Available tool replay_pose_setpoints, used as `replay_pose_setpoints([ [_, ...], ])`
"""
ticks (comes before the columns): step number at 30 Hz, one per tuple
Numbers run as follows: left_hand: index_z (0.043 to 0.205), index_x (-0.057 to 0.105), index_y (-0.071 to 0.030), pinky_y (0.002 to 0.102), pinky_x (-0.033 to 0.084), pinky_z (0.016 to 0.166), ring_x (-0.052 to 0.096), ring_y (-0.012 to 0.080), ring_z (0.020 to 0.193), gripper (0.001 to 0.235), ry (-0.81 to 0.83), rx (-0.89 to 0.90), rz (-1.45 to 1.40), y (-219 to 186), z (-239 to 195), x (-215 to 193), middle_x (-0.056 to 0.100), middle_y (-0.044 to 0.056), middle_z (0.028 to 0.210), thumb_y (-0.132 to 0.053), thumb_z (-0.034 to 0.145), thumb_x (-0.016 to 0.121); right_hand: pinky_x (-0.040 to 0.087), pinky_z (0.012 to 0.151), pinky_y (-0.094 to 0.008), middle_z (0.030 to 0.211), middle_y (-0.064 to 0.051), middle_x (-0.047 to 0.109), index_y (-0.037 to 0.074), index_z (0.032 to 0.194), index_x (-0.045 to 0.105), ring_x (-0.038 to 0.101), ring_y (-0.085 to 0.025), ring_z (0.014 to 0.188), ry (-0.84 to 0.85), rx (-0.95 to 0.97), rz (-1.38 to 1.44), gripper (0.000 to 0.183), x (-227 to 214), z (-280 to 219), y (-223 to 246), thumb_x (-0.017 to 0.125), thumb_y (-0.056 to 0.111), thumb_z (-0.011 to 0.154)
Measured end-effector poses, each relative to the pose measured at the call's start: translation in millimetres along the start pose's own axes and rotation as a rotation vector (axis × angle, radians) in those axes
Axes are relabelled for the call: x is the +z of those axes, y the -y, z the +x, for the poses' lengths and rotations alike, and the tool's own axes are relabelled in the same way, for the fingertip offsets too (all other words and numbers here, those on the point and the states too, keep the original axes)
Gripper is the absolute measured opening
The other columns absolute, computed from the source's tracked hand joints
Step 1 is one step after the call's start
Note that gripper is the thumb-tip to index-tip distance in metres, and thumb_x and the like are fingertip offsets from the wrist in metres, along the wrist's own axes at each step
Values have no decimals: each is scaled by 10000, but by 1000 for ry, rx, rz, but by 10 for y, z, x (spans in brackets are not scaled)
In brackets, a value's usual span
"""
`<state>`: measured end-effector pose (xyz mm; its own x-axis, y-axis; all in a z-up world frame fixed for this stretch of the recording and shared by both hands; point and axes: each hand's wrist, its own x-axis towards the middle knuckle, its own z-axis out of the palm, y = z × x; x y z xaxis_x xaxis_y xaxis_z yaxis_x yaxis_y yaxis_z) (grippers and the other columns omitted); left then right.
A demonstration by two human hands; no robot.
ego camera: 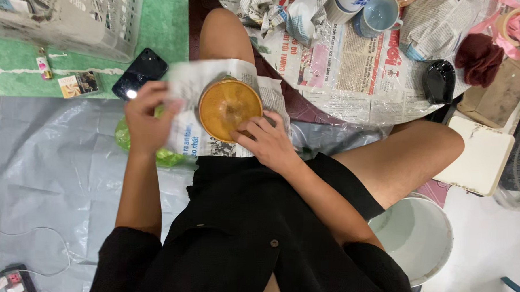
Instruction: The person sits on the floor and wraps various ceramic items, including cups and bowls, in sheets of newspaper. They fold the paper around each item individually and place the wrapped bundles into a white plastic crate.
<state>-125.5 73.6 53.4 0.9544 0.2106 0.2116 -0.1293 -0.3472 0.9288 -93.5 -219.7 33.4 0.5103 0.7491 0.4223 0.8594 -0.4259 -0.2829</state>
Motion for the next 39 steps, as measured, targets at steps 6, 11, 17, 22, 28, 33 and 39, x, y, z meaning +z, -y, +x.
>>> replay_pose_setpoints([
  [6,1025,801,-13,436,481,1093,613,383,1292,220,256,354,453,-751,58,287,567,185,1479,-106,826,797,321,1131,-452,1249,31,624,231,1207,684,566,-171,1203,-41,-17,63,295,-44,48,3,705,205,914],
  [11,1104,757,56,416,497,1092,619,391,1316,242,282,191,400,-694,25,441,513,205,1556,-118,940,721,287,1138,-457,1397,-128,406,61,1279,565,362,-266,1345,-585,330,265,458,-109,-41,-132,737,364,982],
  [17,1157,713,110,430,497,1044,595,406,1311,334,312,83,410,-740,-12,469,451,235,1585,-170,983,659,469,798,-409,985,-68,692,1,1154,723,548,-181,867,61,1110,967,331,-69,-409,-488,729,285,984],
  [22,1160,683,140,437,503,1022,604,419,1300,368,292,72,416,-820,-71,537,436,237,1593,-190,1008,627,513,882,-356,950,-72,649,13,1070,678,581,-168,885,-185,1019,1168,233,171,-490,-316,693,245,1084],
  [28,1156,699,108,440,493,1016,637,405,1219,394,364,-88,365,-893,-84,545,468,210,1578,-237,1029,560,418,1129,-468,1489,-252,416,82,1134,654,480,-387,1355,-187,446,691,189,-87,-107,91,671,203,990],
  [33,1208,689,101,435,488,1046,630,415,1259,395,408,-12,295,-841,-143,477,463,251,1575,-223,1058,519,356,1211,-516,1546,-279,408,52,1292,640,386,-491,1465,-58,286,432,368,-180,19,-37,672,173,946],
  [39,1229,647,1,346,538,982,660,239,1227,237,421,-167,-23,-625,134,303,644,212,1364,-119,1031,596,450,1133,-473,1525,-231,427,18,1415,567,483,-444,1348,-11,317,354,458,-30,-14,-13,666,76,972],
])
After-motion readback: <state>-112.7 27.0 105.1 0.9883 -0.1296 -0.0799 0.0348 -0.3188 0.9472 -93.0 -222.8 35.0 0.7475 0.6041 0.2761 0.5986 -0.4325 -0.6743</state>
